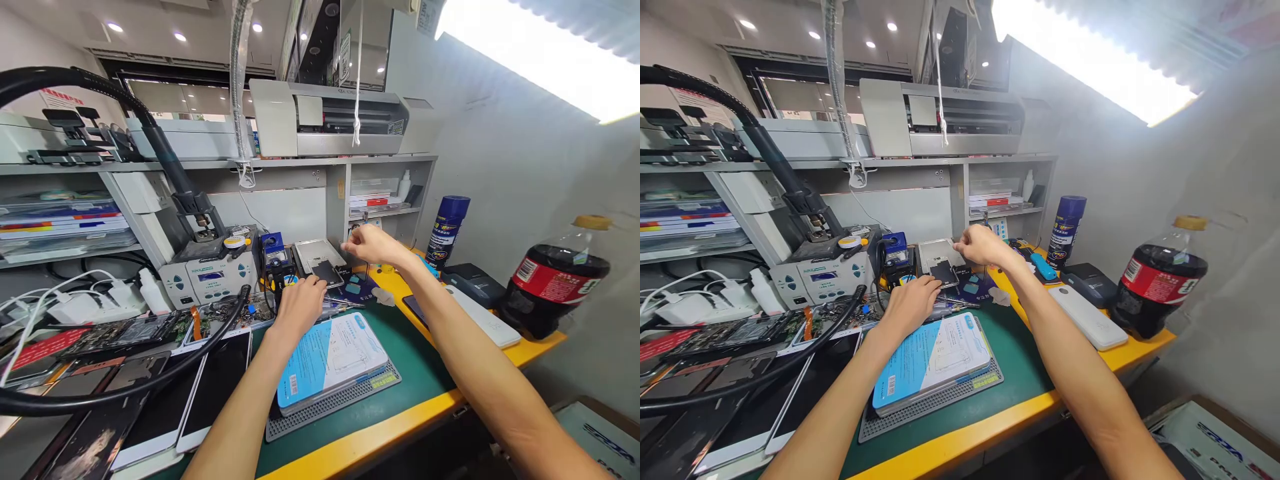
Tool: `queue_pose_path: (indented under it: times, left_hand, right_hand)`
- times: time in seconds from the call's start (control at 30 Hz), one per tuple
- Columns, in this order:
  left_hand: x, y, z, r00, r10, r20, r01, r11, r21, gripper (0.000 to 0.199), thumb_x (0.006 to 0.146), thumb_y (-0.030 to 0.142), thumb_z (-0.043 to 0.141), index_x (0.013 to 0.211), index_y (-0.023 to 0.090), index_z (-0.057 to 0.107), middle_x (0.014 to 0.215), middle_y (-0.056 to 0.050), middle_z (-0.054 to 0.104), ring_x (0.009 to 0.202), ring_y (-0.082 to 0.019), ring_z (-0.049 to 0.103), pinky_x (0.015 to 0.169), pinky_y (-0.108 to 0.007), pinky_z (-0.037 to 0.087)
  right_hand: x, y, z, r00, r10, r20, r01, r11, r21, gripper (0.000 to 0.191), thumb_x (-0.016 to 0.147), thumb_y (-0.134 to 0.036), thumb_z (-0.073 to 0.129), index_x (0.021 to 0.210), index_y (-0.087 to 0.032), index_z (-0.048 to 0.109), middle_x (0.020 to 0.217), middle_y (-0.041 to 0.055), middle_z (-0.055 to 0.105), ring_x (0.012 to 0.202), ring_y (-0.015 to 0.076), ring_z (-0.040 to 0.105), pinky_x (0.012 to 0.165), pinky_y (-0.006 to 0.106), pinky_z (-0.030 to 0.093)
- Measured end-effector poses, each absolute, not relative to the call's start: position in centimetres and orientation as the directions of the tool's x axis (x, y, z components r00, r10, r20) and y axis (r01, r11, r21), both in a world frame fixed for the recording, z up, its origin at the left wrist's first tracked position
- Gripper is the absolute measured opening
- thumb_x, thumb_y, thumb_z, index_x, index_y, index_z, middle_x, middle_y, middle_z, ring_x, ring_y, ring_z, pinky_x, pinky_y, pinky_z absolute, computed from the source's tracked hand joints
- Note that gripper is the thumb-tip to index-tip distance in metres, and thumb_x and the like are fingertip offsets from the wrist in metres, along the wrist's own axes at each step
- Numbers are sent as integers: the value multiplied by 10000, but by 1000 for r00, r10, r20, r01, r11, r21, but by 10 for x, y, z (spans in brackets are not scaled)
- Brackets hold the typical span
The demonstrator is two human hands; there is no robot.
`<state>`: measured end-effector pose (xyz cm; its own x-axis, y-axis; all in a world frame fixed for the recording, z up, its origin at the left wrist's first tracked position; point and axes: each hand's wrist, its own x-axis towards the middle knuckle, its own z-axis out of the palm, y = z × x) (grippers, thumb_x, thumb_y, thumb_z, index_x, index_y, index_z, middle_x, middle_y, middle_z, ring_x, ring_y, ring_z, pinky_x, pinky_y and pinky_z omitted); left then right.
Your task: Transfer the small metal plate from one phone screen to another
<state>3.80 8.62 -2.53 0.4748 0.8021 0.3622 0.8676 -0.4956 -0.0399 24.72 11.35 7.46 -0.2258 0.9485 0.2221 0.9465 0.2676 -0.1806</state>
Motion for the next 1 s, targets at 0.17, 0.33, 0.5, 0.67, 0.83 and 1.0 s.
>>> queue_pose_path:
  times: [0.17, 0.33, 0.5, 0.67, 0.83, 1.0]
  left_hand:
    - [39, 87, -26, 472, 803, 363, 869, -494, -37, 283, 988, 316, 605, 1234, 180, 636, 1219, -93, 668, 1013, -216, 679, 853, -418, 594]
    - [39, 87, -25, 470, 803, 367, 870, -491, -40, 276, 989, 314, 604, 1227, 180, 640, 1218, -93, 670, 1014, -215, 680, 852, -416, 596]
    - [39, 88, -26, 471, 801, 369, 870, -492, -41, 277, 989, 310, 603, 1232, 183, 641, 1236, -95, 667, 1031, -220, 677, 865, -423, 593]
    - [38, 89, -28, 475, 799, 369, 867, -496, -43, 286, 988, 312, 604, 1241, 181, 637, 1236, -95, 666, 1031, -222, 677, 868, -430, 591]
    - [38, 90, -29, 477, 795, 375, 866, -498, -46, 283, 987, 308, 607, 1236, 177, 637, 1222, -93, 670, 1018, -219, 681, 853, -421, 596]
    - [38, 89, -29, 475, 792, 382, 867, -495, -53, 272, 989, 303, 604, 1228, 179, 641, 1216, -92, 672, 1010, -215, 682, 846, -414, 598]
  right_hand:
    - [264, 101, 38, -300, 952, -62, 940, 284, -189, 246, 996, -378, 613, 1023, -147, 695, 976, 40, 722, 835, 177, 698, 777, 362, 587]
    - [266, 103, 9, -351, 906, -235, 931, 311, -194, 249, 968, -356, 658, 1098, -146, 688, 1080, 59, 713, 948, 214, 697, 845, 409, 583]
    - [261, 105, -4, -354, 893, -277, 932, 313, -183, 257, 974, -344, 650, 1154, -162, 673, 1157, 77, 694, 982, 215, 686, 859, 415, 581]
    - [264, 104, -9, -348, 893, -287, 936, 312, -166, 247, 976, -337, 647, 1153, -167, 672, 1168, 78, 690, 991, 215, 682, 865, 416, 578]
    - [265, 103, -11, -335, 896, -290, 942, 308, -137, 213, 983, -336, 637, 1098, -164, 687, 1117, 68, 705, 963, 204, 687, 856, 403, 579]
    - [264, 102, -11, -295, 921, -255, 955, 277, -106, 209, 990, -337, 626, 1088, -163, 689, 1113, 68, 707, 963, 202, 688, 863, 406, 577]
